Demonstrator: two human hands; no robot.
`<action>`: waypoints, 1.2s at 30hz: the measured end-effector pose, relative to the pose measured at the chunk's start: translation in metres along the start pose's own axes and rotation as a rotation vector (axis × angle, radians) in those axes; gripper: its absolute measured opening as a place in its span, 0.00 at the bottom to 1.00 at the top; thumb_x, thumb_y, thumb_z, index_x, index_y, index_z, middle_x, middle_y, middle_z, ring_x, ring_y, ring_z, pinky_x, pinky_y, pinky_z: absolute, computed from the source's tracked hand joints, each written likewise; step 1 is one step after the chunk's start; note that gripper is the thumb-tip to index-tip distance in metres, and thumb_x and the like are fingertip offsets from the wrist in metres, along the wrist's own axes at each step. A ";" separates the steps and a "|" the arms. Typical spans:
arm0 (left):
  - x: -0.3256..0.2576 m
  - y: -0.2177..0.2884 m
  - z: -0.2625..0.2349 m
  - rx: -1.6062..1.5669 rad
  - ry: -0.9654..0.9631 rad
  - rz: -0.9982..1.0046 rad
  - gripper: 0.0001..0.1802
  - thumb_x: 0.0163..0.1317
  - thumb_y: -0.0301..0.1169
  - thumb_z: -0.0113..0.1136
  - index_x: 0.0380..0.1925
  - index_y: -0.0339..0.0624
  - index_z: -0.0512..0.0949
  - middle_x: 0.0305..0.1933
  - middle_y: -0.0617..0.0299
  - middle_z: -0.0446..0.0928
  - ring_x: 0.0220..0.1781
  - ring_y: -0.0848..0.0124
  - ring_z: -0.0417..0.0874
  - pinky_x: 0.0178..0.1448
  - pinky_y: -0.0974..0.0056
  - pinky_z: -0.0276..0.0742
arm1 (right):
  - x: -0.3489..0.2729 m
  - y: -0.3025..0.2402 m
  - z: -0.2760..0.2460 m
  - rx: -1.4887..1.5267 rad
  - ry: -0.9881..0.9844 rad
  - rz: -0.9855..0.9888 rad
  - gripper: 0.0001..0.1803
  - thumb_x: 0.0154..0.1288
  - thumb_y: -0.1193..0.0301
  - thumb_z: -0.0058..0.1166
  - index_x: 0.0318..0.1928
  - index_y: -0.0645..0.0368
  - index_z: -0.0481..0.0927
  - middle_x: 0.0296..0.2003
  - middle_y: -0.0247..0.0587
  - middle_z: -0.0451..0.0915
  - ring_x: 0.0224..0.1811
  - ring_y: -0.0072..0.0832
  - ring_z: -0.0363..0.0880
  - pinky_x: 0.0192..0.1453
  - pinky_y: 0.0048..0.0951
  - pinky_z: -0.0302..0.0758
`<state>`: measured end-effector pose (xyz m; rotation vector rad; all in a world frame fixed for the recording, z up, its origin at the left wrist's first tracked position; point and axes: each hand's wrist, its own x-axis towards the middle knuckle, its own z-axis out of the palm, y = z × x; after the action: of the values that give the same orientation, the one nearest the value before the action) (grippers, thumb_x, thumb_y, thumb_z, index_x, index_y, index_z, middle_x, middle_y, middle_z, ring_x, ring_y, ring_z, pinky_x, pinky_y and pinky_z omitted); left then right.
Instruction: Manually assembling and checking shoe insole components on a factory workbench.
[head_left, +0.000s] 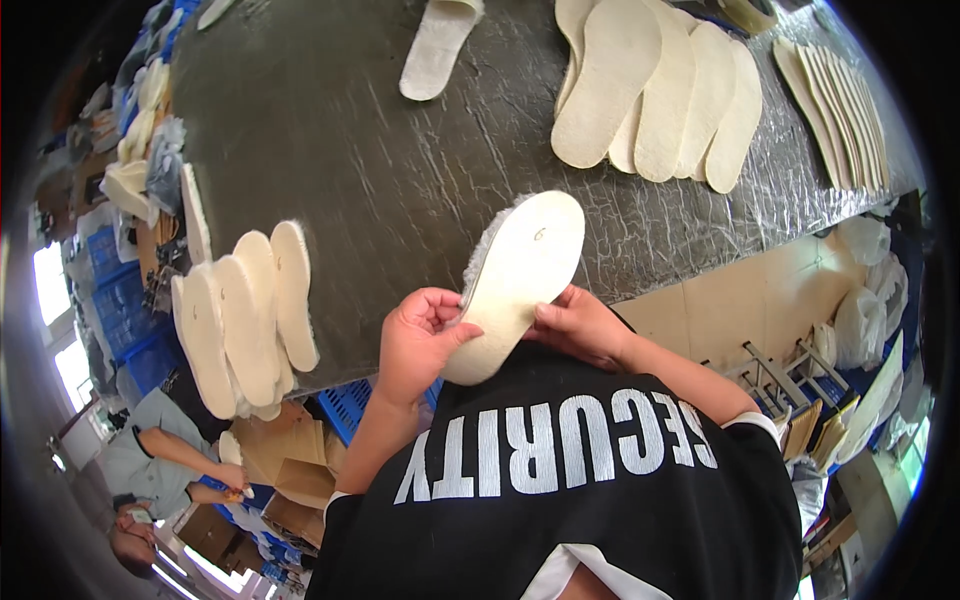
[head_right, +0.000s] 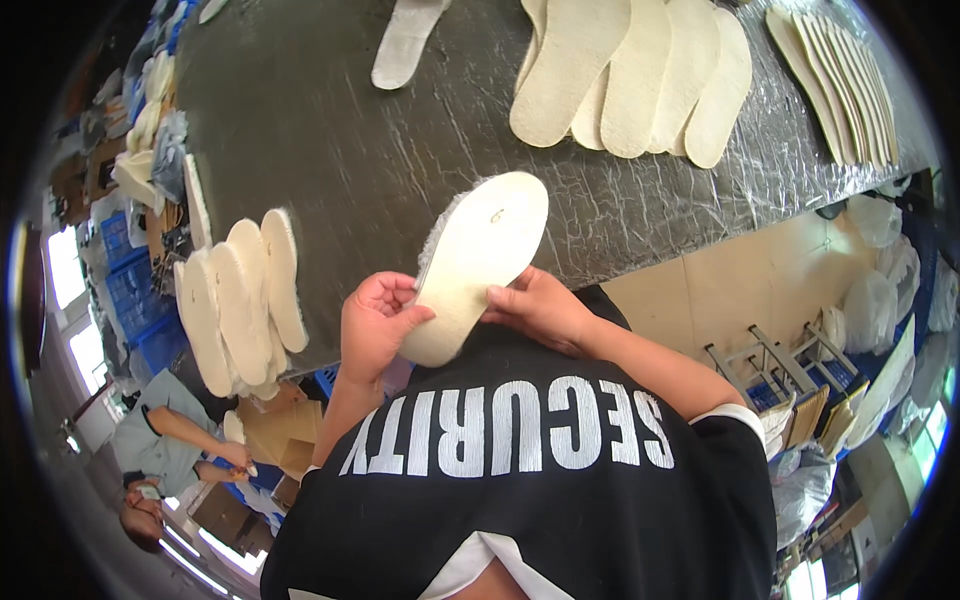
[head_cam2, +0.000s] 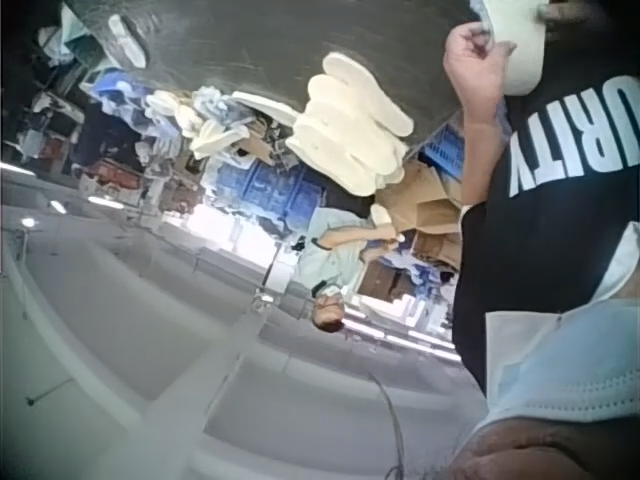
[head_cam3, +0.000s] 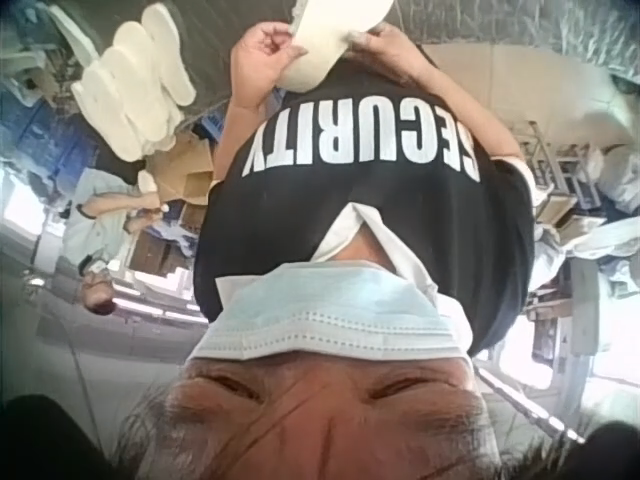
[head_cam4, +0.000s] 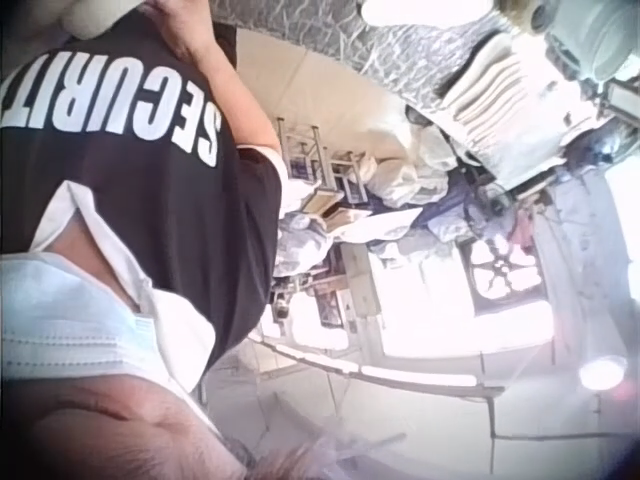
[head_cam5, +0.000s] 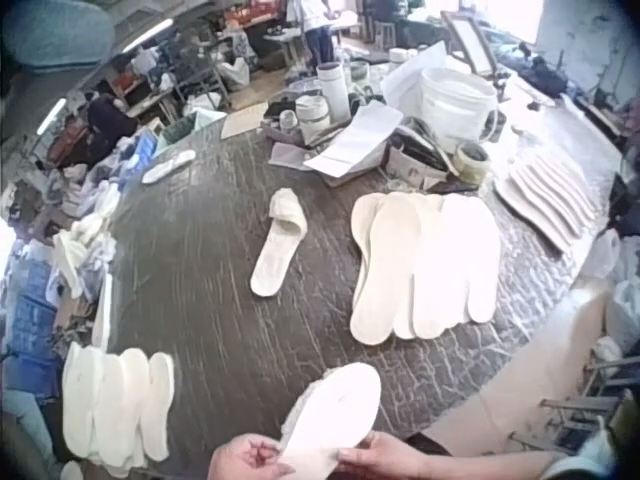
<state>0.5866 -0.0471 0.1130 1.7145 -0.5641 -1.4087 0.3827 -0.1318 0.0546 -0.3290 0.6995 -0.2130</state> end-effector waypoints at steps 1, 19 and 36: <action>-0.006 0.005 0.008 -0.057 0.024 -0.003 0.18 0.49 0.19 0.71 0.41 0.29 0.76 0.37 0.58 0.81 0.39 0.75 0.81 0.46 0.70 0.78 | 0.004 0.001 0.001 0.187 -0.026 0.017 0.19 0.67 0.68 0.56 0.55 0.61 0.73 0.51 0.39 0.79 0.50 0.31 0.79 0.54 0.35 0.79; -0.046 -0.037 0.005 -0.128 0.006 0.240 0.18 0.68 0.30 0.53 0.55 0.33 0.71 0.47 0.60 0.78 0.46 0.76 0.77 0.52 0.67 0.73 | 0.039 -0.010 0.059 0.086 -0.138 -0.222 0.12 0.72 0.73 0.44 0.54 0.60 0.70 0.51 0.43 0.77 0.52 0.32 0.77 0.59 0.38 0.74; -0.015 -0.022 -0.214 0.625 1.249 0.730 0.12 0.66 0.29 0.56 0.43 0.31 0.76 0.45 0.52 0.77 0.46 0.64 0.78 0.50 0.60 0.74 | 0.017 -0.098 -0.035 -1.336 0.670 -1.015 0.14 0.51 0.74 0.63 0.40 0.59 0.78 0.37 0.44 0.79 0.43 0.42 0.76 0.48 0.39 0.73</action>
<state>0.7820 0.0437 0.1106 2.1104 -0.7742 0.4706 0.3643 -0.2349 0.0556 -1.9694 1.2241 -0.8341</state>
